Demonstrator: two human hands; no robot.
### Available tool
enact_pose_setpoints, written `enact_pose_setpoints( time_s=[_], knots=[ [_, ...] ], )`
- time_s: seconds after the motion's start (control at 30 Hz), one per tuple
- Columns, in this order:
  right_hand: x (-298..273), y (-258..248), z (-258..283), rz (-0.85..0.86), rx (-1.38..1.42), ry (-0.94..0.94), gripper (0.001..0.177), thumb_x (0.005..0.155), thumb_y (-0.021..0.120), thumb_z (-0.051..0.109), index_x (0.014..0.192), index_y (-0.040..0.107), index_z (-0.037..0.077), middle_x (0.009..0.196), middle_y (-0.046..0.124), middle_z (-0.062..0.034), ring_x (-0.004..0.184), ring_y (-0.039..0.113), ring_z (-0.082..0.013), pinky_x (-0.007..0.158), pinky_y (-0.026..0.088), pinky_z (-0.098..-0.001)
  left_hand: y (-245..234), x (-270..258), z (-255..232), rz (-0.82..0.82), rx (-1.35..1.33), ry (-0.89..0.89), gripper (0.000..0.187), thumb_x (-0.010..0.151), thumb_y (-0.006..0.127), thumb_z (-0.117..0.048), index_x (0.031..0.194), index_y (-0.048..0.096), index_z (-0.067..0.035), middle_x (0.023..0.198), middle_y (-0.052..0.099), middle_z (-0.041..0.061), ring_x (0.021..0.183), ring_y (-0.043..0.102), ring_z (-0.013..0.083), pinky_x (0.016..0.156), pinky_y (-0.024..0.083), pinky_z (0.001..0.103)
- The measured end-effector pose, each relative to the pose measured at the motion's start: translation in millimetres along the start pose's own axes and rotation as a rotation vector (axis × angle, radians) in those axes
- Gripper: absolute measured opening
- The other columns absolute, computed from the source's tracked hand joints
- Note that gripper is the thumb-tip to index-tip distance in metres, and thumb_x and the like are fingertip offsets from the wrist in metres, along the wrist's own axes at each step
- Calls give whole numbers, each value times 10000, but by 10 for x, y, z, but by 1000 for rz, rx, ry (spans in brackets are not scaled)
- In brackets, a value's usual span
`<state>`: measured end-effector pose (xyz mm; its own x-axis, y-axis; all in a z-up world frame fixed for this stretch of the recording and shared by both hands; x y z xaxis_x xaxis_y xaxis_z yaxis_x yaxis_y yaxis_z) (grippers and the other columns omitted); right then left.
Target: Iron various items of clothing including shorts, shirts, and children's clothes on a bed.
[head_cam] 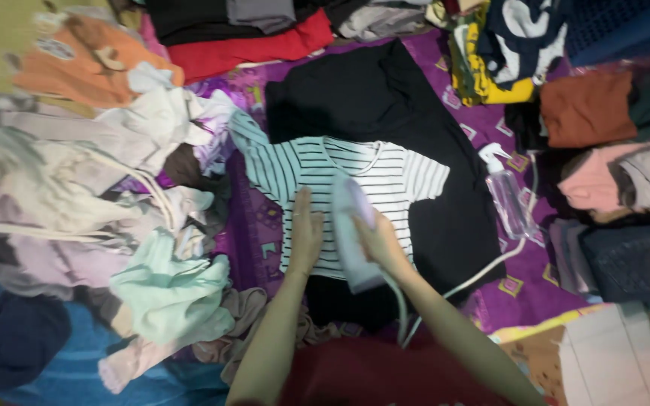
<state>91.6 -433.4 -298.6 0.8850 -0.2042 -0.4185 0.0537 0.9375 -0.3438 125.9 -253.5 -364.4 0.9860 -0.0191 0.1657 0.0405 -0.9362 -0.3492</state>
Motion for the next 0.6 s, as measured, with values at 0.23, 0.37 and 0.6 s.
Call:
enact_pose_setpoints(
  time_s=[0.23,0.37,0.6],
  knots=[
    [-450,-1230,-923,-308,96,101,382,1006,616,351,1024,623,-30,615,578,-43,429,542,-123,359,428,-313,277,-37,-64,174,658,235,643,1017,515,-385,1569,380,-84,1657,305,118,1516,298,312,1221,236,520],
    [-455,-1918,-1198,-407,-75,149,409,1022,589,383,1053,642,-21,605,596,-72,429,527,-146,374,423,-330,175,-50,-67,168,635,238,649,1019,547,-375,1566,380,-68,1656,316,134,1512,302,319,1217,252,519],
    [135,-1076,142,-560,-834,-524,710,803,800,210,1405,515,-37,1275,599,-297,1101,612,-432,912,511,-490,-643,-352,-327,-17,541,-172,621,931,695,-262,1455,473,-13,1466,484,202,1333,445,400,1081,382,527]
  ],
)
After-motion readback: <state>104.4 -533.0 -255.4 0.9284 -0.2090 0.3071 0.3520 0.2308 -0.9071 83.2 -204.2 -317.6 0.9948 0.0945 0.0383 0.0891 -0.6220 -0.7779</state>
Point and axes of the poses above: each hand's wrist, its own x-axis towards the middle knuckle, its own y-axis out of the palm, z = x × y, the point moved 6 cm from there along x, towards the middle knuckle
